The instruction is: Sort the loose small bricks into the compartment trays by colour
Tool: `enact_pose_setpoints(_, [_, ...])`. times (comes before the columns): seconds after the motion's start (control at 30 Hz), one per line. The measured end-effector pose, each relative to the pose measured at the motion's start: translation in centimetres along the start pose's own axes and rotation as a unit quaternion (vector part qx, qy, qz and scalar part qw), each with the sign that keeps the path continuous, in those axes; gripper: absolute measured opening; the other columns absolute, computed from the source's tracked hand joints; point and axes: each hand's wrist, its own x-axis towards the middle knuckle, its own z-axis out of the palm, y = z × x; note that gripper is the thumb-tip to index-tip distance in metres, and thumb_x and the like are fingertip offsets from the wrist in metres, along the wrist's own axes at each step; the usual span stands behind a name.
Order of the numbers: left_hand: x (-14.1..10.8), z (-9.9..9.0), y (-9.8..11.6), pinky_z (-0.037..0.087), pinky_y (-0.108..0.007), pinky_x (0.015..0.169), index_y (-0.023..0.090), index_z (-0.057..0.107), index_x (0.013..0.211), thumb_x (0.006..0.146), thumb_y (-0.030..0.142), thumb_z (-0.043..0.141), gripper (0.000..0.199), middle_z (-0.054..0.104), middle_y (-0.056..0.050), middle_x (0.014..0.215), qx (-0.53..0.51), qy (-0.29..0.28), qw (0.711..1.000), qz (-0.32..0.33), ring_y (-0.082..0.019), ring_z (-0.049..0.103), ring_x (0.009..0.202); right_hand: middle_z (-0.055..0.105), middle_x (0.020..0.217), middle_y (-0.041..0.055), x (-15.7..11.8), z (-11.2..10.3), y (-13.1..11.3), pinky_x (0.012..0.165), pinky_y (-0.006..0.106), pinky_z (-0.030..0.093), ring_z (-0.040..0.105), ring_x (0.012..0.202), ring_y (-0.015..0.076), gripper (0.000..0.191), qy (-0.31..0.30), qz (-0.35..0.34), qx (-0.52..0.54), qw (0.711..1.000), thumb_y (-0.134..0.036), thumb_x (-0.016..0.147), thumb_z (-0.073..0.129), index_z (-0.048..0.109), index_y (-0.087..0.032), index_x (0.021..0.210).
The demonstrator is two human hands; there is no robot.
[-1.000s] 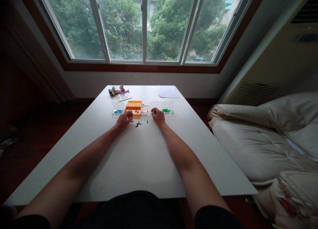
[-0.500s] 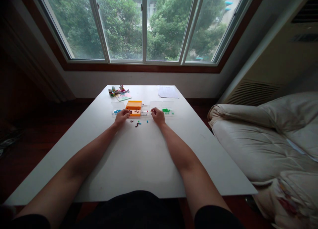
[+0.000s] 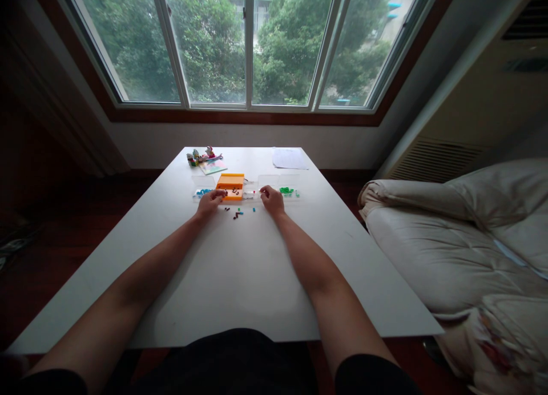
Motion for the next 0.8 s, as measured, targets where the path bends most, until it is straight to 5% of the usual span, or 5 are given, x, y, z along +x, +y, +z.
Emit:
enact_pose_setpoints(0.17, [-0.2, -0.8, 0.3, 0.053, -0.037, 0.088, 0.022, 0.077, 0.088, 0.079, 0.017, 0.061, 0.019, 0.076, -0.006, 0.101, 0.166, -0.027, 0.985, 0.04, -0.024, 0.068, 0.093, 0.066, 0.073, 0.0011, 0.0, 0.1, 0.1, 0.067, 0.026, 0.043, 0.058, 0.066, 0.0168, 0.024, -0.001, 0.003, 0.003, 1.0, -0.023, 0.084, 0.052, 0.072, -0.02, 0.096])
enact_pose_setpoints(0.43, [-0.3, -2.3, 1.5, 0.046, -0.027, 0.067, 0.02, 0.078, 0.093, 0.077, 0.023, 0.062, 0.023, 0.071, -0.003, 0.084, 0.242, -0.202, 0.945, 0.092, -0.018, 0.061, 0.074, 0.066, 0.072, 0.0004, 0.1, 0.2, 0.2, 0.067, 0.026, 0.042, 0.057, 0.066, 0.0161, 0.024, 0.004, -0.005, 0.003, 1.0, -0.021, 0.083, 0.053, 0.072, -0.019, 0.096])
enact_pose_setpoints(0.8, [-0.5, -2.1, 1.4, 0.044, -0.027, 0.065, 0.019, 0.077, 0.087, 0.081, 0.028, 0.064, 0.017, 0.07, -0.004, 0.081, 0.254, -0.177, 0.944, 0.111, -0.018, 0.06, 0.073, 0.066, 0.072, 0.0009, 0.1, 0.1, 0.0, 0.068, 0.026, 0.043, 0.057, 0.067, 0.0164, 0.024, -0.001, 0.004, 0.006, 1.0, -0.022, 0.084, 0.053, 0.072, -0.019, 0.097])
